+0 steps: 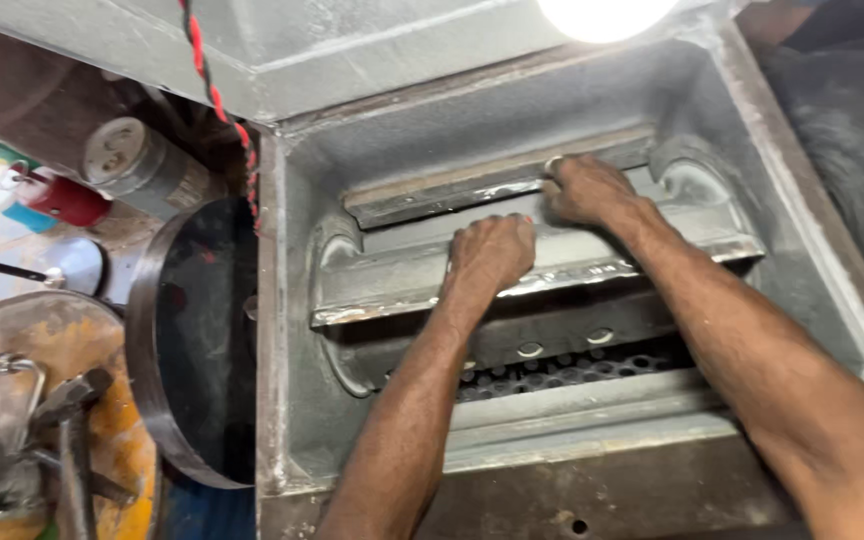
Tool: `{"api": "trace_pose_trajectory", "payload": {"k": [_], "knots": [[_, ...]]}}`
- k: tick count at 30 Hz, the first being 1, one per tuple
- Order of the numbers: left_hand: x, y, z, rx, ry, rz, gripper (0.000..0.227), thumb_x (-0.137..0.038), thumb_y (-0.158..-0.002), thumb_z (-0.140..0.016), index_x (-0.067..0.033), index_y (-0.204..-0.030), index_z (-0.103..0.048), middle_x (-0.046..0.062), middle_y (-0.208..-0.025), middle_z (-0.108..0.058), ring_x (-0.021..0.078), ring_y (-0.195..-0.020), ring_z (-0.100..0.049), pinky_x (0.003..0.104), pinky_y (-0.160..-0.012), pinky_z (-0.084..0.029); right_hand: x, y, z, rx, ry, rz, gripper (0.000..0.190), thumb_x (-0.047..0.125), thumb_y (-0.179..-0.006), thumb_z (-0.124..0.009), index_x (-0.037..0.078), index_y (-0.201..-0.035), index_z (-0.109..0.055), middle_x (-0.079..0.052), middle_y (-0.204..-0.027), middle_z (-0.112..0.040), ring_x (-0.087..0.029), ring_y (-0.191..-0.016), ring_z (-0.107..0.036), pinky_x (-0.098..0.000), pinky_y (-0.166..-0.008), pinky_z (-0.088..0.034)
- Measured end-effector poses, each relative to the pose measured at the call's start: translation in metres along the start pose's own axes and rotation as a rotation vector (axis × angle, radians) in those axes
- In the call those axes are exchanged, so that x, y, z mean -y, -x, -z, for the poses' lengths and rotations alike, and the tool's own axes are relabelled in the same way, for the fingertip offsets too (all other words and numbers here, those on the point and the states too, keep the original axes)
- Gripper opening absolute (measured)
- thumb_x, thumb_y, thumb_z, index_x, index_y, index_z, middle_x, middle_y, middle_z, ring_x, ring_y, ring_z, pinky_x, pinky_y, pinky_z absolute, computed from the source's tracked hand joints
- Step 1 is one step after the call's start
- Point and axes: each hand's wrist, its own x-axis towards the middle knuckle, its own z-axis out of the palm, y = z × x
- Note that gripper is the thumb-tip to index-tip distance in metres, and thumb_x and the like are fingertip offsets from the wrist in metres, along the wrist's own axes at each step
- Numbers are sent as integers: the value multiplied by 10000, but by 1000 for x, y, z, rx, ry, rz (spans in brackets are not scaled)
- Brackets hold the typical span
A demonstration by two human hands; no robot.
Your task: The person repeatedly places and repositions a metal plate inside a machine hopper, pressing and sliding it into place. They also briefly reach under the machine to adjust a belt or pulley. The task involves repeated handling of the same metal part without a visible final state change.
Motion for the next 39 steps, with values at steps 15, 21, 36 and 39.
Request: {"api": "trace_pose_trajectory", "payload": {"k": [15, 21, 36, 39], "knots": [[10, -10, 2, 155, 186, -8, 507, -492, -923, -492, -237, -1336, -638, 101, -1102, -762, 223, -982, -705, 522, -918, -510, -27, 42, 1, 399, -49, 48, 673, 542, -914, -606, 157, -1459, -519, -214, -1401, -590, -370, -1281, -588, -538, -1078, -463], [38, -18, -1, 342, 446, -168, 923, -662, -656, -761, -211, -1434, -554, 153, -1374, -613, 317, -1204, -611, 640, -963, -488, -36, 40, 14, 612, -182, -2, 970, 642, -726, -722, 257, -1550, -387, -163, -1544, -440, -378, -1409, -428, -690, -1094, -347], [43, -20, -3, 361, 470, -157, 917, -477, -652, -798, -162, -1469, -528, 181, -1473, -559, 365, -1340, -530, 733, -1013, -366, -44, 42, 8, 588, -100, 33, 1068, 752, -702, -638, 201, -1570, -348, -207, -1532, -466, -398, -1362, -508, -668, -1062, -435], [41, -19, -3, 348, 453, -176, 892, -465, -697, -786, -163, -1486, -499, 161, -1533, -493, 361, -1404, -458, 720, -1073, -318, -44, 47, 6, 621, -38, 16, 1092, 767, -708, -636, 199, -1582, -307, -225, -1501, -477, -396, -1334, -542, -671, -1032, -474]]}}
